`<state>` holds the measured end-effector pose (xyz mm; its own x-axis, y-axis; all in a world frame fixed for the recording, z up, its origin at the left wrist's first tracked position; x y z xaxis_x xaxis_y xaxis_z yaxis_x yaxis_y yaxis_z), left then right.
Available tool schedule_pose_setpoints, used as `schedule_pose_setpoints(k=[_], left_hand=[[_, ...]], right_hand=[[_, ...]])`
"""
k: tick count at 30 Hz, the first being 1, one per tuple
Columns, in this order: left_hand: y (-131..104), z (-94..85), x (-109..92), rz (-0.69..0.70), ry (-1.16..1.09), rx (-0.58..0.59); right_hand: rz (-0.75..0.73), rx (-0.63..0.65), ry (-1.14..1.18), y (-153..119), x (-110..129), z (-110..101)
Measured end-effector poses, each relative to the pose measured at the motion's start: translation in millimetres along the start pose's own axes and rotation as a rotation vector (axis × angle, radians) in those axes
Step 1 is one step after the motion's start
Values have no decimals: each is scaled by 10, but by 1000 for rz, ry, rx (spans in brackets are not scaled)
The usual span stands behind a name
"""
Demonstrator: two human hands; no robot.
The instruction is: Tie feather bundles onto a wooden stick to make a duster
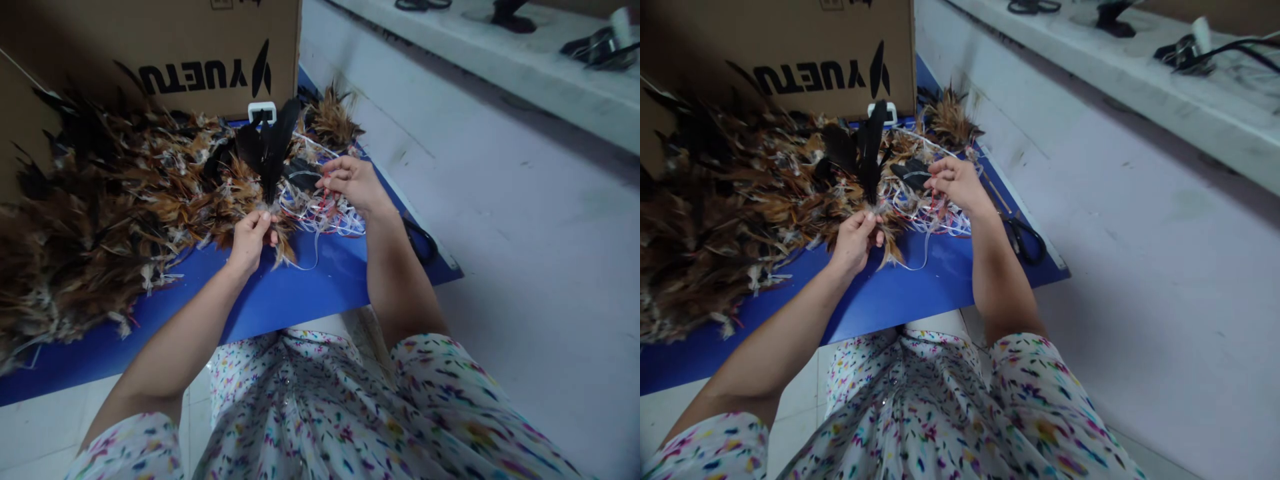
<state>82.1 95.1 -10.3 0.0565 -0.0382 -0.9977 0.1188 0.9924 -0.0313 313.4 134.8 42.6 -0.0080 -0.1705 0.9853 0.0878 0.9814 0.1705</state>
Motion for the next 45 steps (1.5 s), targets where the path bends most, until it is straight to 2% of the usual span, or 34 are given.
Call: schedule_pose_setpoints(k=[8,10,13,16,18,23,31,36,41,45], left_hand=[[9,-2,15,3,11,-4],[9,3,12,8,7,1],[11,6,14,10,8,6],[14,1,23,3,21,2],[14,1,23,1,27,1],[14,-10,17,-2,17,-13],[19,-4,29,-2,6,0],[8,5,15,1,32,10],[2,15,18,-1,39,18],[17,14,42,6,31,23]], right_hand=[[-17,-13,-90,71,-116,-31],[-42,-13,-179,89,-130,-43],[-154,-31,-446,81,-29,-40],[-277,2,-752,22,124,90],[-320,59,-875,-23,180,218],[-360,223,-922,-129,174,484],[-296,327,-1028,-203,-20,617],[-286,267,-1067,-143,-61,576],[-219,131,-1029,-63,-21,381],[-184,76,-1005,-22,32,228]])
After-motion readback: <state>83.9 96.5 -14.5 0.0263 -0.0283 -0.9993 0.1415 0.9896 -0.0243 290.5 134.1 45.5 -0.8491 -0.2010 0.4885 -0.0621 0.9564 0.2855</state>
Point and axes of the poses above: each hand's wrist, its own y-axis towards the middle knuckle, its own z-axis out of the palm, x = y × z, the point moved 10 cm from there along y, towards the middle knuckle, and after that the axes turned 13 degrees about y, right-handed, at the moved point
